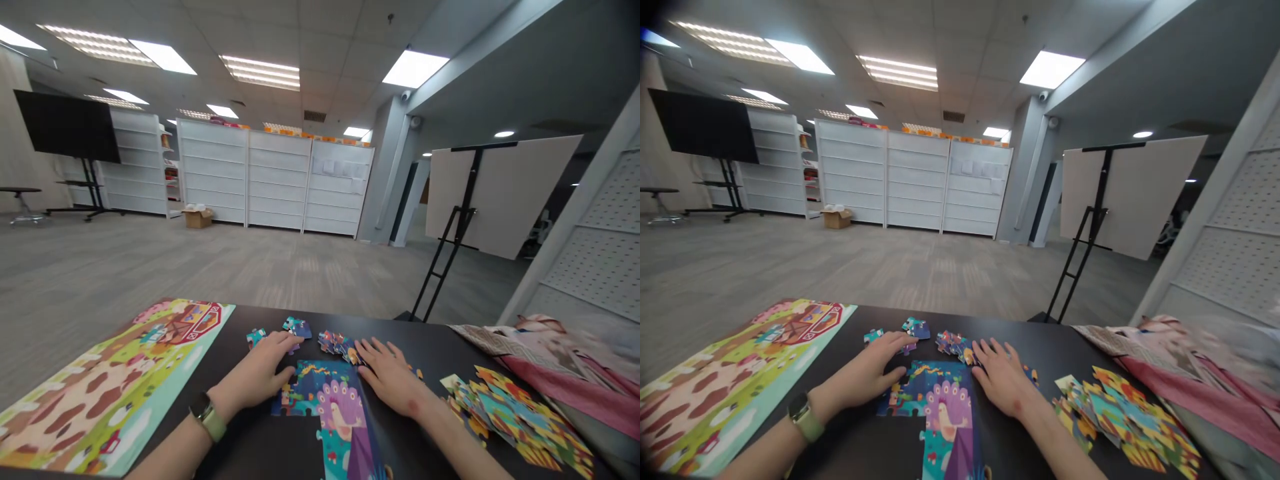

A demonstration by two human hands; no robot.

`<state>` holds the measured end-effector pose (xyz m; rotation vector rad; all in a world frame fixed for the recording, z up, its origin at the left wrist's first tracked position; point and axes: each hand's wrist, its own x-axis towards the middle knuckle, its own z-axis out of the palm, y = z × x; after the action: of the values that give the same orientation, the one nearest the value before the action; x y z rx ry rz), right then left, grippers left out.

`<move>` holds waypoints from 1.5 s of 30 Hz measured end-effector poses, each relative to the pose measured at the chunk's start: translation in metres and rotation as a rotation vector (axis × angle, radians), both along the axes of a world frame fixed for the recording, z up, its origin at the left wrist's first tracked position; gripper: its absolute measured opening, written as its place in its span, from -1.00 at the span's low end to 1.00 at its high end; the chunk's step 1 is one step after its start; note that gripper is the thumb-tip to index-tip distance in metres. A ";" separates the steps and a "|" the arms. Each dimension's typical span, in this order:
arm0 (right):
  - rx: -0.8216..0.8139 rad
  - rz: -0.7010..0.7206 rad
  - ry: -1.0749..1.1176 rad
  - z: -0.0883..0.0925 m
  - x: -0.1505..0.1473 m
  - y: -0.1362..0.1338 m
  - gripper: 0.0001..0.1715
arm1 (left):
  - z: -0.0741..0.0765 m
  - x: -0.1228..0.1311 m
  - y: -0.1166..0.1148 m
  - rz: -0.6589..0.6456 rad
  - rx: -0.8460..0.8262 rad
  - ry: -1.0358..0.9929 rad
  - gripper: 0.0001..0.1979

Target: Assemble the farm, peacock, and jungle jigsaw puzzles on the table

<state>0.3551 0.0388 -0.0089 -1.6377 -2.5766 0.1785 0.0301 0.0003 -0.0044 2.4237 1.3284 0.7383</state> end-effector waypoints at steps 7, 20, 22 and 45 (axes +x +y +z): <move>0.067 -0.036 0.046 0.003 0.007 -0.001 -0.35 | -0.005 0.002 0.002 -0.022 0.011 0.005 -0.52; 0.139 -0.133 0.204 0.008 0.027 0.009 -0.78 | -0.005 0.010 0.009 -0.028 -0.018 -0.028 -0.57; 0.168 -0.182 0.200 0.007 0.026 0.010 -0.84 | -0.001 0.024 0.017 -0.030 -0.028 -0.005 -0.55; 0.272 -0.057 0.258 -0.002 -0.006 0.001 -0.61 | 0.025 0.017 0.039 -0.014 -0.157 -0.005 -0.42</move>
<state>0.3494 0.0395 -0.0108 -1.4809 -2.2483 0.0295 0.0471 0.0390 0.0207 2.3038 1.3135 0.6120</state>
